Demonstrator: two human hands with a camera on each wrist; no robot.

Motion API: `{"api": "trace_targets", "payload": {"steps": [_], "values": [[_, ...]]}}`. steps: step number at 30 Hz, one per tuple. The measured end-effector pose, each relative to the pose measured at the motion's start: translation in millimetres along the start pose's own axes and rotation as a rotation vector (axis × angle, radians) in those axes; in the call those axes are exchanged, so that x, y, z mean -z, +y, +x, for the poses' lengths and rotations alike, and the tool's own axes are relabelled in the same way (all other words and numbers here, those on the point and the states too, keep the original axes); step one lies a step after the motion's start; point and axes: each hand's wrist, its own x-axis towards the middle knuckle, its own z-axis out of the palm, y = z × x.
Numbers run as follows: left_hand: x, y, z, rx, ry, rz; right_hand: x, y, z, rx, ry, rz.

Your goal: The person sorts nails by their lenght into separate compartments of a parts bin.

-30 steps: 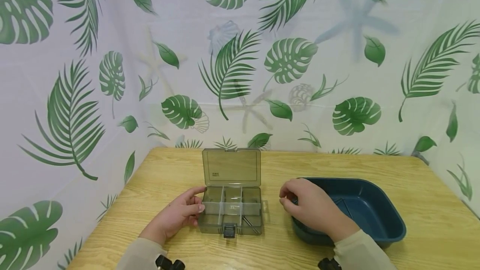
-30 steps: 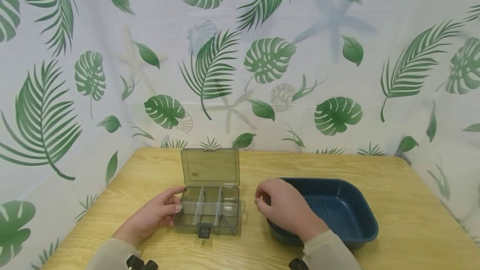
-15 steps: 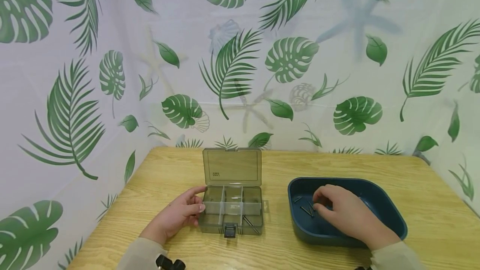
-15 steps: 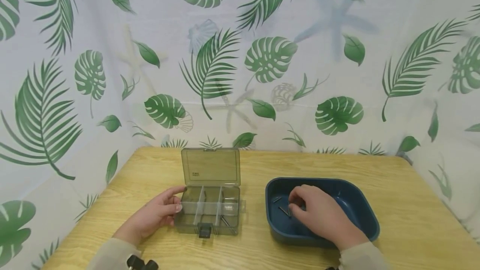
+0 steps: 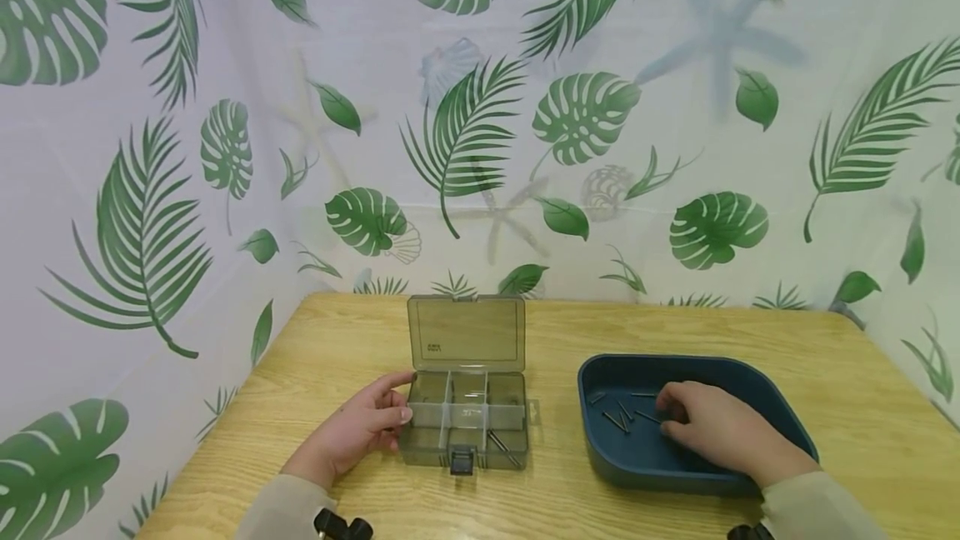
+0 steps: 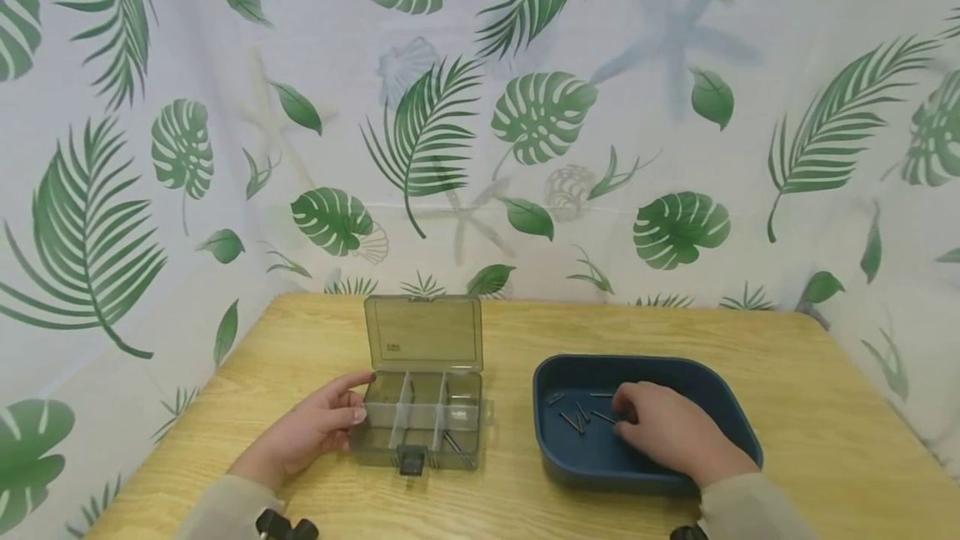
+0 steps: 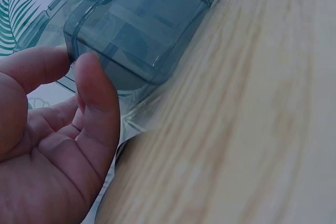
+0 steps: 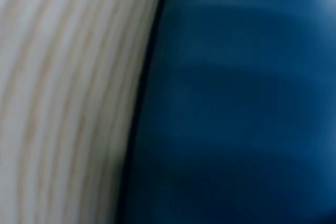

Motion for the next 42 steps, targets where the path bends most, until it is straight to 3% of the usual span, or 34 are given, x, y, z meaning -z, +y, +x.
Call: {"api": "trace_targets", "payload": {"steps": [13,24,31,42], "values": [[-1.1,-0.1,-0.1,-0.005,0.010,0.000,-8.4,1.1,1.8,0.019,-0.041,-0.015],[-1.4,-1.5,0.2,-0.010,0.016,0.005,-13.9,3.1,-0.4,0.097,-0.053,-0.045],[-2.2,-0.3,-0.7,-0.010,0.019,0.005,-10.0,0.3,-3.0,0.104,-0.059,-0.007],[-1.8,-0.1,-1.2,-0.007,0.018,0.005,-5.8,-2.6,-4.9,0.079,0.004,0.033]]}}
